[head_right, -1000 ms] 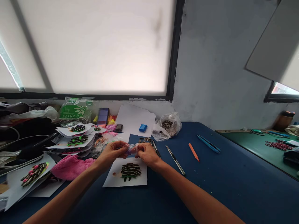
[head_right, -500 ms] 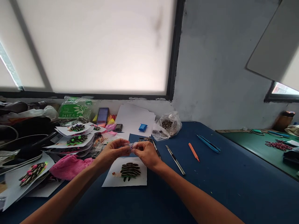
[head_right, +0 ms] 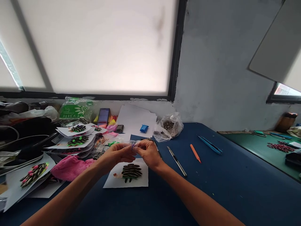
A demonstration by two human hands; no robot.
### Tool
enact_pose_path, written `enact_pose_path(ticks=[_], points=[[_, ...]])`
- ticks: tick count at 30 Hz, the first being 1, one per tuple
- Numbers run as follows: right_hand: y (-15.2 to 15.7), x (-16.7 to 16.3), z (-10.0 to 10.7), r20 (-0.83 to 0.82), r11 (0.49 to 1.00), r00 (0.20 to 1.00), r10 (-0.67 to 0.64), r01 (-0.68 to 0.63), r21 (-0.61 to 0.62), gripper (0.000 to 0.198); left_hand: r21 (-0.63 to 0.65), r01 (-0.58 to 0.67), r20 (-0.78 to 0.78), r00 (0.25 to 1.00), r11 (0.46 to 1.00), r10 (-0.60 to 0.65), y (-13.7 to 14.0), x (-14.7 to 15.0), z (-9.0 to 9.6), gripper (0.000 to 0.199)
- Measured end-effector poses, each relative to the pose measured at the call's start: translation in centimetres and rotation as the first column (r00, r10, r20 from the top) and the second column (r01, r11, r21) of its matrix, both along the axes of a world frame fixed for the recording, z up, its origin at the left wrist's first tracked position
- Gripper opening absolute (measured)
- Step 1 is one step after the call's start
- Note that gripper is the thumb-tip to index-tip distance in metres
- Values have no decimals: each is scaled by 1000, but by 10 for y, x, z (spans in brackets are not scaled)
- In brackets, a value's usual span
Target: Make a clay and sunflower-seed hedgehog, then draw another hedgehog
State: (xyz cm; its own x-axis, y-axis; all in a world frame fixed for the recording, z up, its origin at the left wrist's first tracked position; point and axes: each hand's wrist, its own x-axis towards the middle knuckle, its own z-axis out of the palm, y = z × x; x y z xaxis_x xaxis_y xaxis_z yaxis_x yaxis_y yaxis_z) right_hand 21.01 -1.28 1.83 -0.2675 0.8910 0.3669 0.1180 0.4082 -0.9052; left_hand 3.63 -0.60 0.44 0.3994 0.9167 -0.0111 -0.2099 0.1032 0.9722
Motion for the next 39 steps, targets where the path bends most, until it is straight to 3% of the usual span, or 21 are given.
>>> enact_pose_path(ticks=[4, 10, 15, 22, 31, 39], points=[[-5, -1, 1, 75, 991, 993, -91, 82, 108, 18, -18, -83, -13, 996, 996, 83, 1, -1, 1, 43], [-7, -1, -1, 166, 946, 966, -200, 146, 288, 15, -12, -12, 36, 999, 1000, 12, -2, 0, 7, 37], [-4, 3, 1, 233, 940, 953, -193, 111, 324, 17, -16, 16, 11, 1000, 1000, -16, 5, 4, 18, 31], [-3, 4, -1, 159, 906, 941, -300, 229, 355, 10, 11, -26, 32, 999, 1000, 25, 14, 12, 13, 37], [-3, 2, -6, 322, 882, 890, -323, 159, 444, 10, -24, -70, -7, 998, 997, 70, 4, 5, 8, 41], [-7, 3, -5, 355, 858, 880, -315, 105, 503, 16, -7, -34, 31, 999, 999, 34, 4, 3, 4, 40]])
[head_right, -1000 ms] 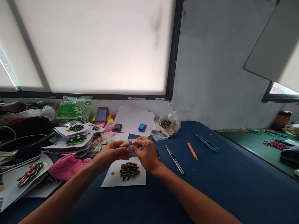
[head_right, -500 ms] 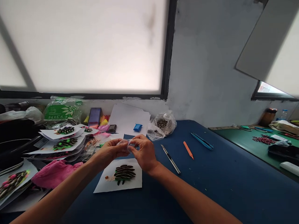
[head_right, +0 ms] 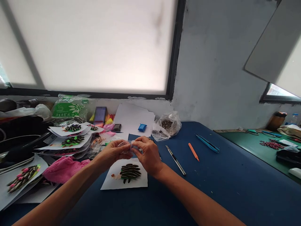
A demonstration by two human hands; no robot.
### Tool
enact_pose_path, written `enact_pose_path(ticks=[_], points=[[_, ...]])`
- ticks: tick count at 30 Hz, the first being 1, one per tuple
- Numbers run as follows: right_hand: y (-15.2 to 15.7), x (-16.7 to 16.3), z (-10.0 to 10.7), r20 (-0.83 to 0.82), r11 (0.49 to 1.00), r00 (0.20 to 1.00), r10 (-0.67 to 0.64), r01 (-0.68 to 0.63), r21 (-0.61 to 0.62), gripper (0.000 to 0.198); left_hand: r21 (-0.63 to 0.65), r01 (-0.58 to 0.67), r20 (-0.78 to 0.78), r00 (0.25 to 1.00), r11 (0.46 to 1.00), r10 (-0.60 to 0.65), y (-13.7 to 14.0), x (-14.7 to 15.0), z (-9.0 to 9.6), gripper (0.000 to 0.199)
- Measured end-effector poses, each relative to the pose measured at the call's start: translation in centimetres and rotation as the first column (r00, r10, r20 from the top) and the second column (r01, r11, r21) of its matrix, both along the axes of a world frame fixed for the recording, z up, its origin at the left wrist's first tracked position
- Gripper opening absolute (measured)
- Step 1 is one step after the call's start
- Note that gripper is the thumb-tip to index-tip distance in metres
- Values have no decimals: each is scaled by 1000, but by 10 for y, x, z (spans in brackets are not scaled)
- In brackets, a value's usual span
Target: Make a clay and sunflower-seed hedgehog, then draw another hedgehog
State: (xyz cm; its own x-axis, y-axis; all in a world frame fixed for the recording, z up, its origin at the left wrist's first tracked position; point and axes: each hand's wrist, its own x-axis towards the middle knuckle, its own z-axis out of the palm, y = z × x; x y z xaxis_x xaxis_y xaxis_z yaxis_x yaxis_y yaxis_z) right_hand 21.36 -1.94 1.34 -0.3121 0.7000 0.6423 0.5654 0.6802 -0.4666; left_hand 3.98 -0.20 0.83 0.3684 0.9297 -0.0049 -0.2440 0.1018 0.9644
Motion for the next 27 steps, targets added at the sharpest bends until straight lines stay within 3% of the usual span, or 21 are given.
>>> enact_pose_path(ticks=[6, 12, 21, 27], points=[[0, 2, 2, 136, 997, 991, -18, 8, 76, 9, 15, 4, -5, 1000, 1000, -4, -1, 0, -2, 37], [2, 2, 0, 90, 995, 995, -33, 24, 93, 10, 1, -14, 32, 999, 1000, 14, -1, 2, -5, 37], [-2, -2, 5, -56, 994, 998, 38, -43, -104, 14, 17, -17, -2, 1000, 1000, 17, -2, 2, -1, 37], [-1, -4, 4, -194, 976, 981, 10, -52, -213, 12, 24, -49, -7, 999, 999, 49, -1, 3, -5, 36]])
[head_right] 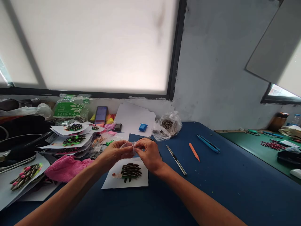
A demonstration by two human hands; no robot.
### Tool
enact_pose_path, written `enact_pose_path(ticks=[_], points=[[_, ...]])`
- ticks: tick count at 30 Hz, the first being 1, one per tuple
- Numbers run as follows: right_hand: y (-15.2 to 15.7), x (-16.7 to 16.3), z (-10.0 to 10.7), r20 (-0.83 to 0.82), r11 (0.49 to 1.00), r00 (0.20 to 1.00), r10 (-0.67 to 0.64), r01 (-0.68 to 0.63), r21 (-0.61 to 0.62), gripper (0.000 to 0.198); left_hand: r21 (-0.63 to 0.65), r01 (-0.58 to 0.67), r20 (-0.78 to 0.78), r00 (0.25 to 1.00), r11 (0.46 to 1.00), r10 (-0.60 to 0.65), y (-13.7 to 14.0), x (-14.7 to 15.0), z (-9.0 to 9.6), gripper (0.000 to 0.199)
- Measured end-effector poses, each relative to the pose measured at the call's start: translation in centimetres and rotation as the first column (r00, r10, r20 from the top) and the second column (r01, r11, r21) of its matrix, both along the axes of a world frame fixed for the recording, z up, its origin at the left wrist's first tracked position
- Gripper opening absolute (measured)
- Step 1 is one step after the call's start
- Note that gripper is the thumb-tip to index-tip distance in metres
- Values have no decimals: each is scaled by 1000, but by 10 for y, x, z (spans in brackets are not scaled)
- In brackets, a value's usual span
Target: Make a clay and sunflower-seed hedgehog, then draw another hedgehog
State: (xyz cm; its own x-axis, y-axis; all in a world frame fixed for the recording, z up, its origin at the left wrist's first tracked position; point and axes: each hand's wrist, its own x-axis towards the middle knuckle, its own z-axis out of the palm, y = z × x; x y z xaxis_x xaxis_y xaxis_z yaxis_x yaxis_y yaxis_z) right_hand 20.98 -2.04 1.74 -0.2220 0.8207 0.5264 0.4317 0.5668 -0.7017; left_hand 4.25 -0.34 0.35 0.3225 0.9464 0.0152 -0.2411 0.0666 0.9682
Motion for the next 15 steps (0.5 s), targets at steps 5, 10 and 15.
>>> enact_pose_path(ticks=[5, 10, 15], points=[[-1, -1, 0, 6, 1000, 1000, 4, -4, -7, 13, 43, 14, -20, 1000, 999, -13, -2, 0, 0, 33], [-1, -3, -3, 29, 999, 999, -44, 44, -8, 13, 123, -73, -107, 991, 990, 87, -2, 4, 0, 33], [-2, -7, -5, 30, 997, 996, -82, 82, 13, 14, 203, -136, -180, 968, 970, 174, -2, 10, 2, 21]])
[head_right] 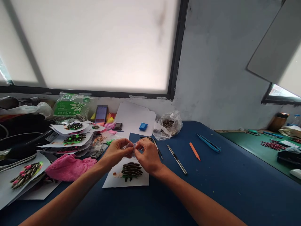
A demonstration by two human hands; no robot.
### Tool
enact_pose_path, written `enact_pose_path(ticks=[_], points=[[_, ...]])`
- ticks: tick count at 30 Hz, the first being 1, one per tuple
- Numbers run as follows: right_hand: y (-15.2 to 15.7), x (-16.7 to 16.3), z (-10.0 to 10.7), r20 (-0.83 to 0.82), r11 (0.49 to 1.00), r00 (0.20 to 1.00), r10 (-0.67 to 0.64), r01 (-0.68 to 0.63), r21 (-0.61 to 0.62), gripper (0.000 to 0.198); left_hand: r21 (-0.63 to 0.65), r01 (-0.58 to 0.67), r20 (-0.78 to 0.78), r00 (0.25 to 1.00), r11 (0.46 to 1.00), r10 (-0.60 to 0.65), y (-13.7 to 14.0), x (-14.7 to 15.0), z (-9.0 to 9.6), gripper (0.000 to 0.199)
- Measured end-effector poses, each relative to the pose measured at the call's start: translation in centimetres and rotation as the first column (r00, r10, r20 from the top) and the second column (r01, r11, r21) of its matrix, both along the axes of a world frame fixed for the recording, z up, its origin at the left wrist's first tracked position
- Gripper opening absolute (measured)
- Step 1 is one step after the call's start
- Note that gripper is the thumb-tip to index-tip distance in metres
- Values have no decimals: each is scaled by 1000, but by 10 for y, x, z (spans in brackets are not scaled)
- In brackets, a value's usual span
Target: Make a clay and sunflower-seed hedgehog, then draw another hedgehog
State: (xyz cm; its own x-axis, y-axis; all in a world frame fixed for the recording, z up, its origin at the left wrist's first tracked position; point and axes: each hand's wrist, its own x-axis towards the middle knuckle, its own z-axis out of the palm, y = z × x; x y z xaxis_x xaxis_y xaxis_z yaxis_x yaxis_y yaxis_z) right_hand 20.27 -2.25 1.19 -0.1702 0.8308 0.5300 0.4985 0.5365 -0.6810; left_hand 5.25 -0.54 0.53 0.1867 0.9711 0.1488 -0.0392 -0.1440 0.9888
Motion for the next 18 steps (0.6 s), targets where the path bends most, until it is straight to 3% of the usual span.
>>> enact_pose_path(ticks=[3, 5, 9, 15, 18], points=[[0, 1, 5, -65, 999, 998, -10, 8, -32, 8, -62, -27, 51, 998, 998, 31, 4, -6, 3, 20], [0, 4, 11, -172, 991, 985, 25, -47, -125, 5, -99, -35, 77, 996, 994, 43, 8, -14, 4, 22], [1, 13, 22, -371, 925, 925, 89, -215, -314, 14, -171, -52, 136, 988, 984, 76, 18, -31, -1, 26], [-8, 17, 26, -392, 872, 905, 162, -318, -373, 12, -266, -78, 197, 971, 961, 133, 27, -42, -16, 26], [-12, 17, 24, -420, 819, 888, 187, -377, -432, 11, -280, -70, 213, 968, 957, 133, 28, -44, -19, 24]])
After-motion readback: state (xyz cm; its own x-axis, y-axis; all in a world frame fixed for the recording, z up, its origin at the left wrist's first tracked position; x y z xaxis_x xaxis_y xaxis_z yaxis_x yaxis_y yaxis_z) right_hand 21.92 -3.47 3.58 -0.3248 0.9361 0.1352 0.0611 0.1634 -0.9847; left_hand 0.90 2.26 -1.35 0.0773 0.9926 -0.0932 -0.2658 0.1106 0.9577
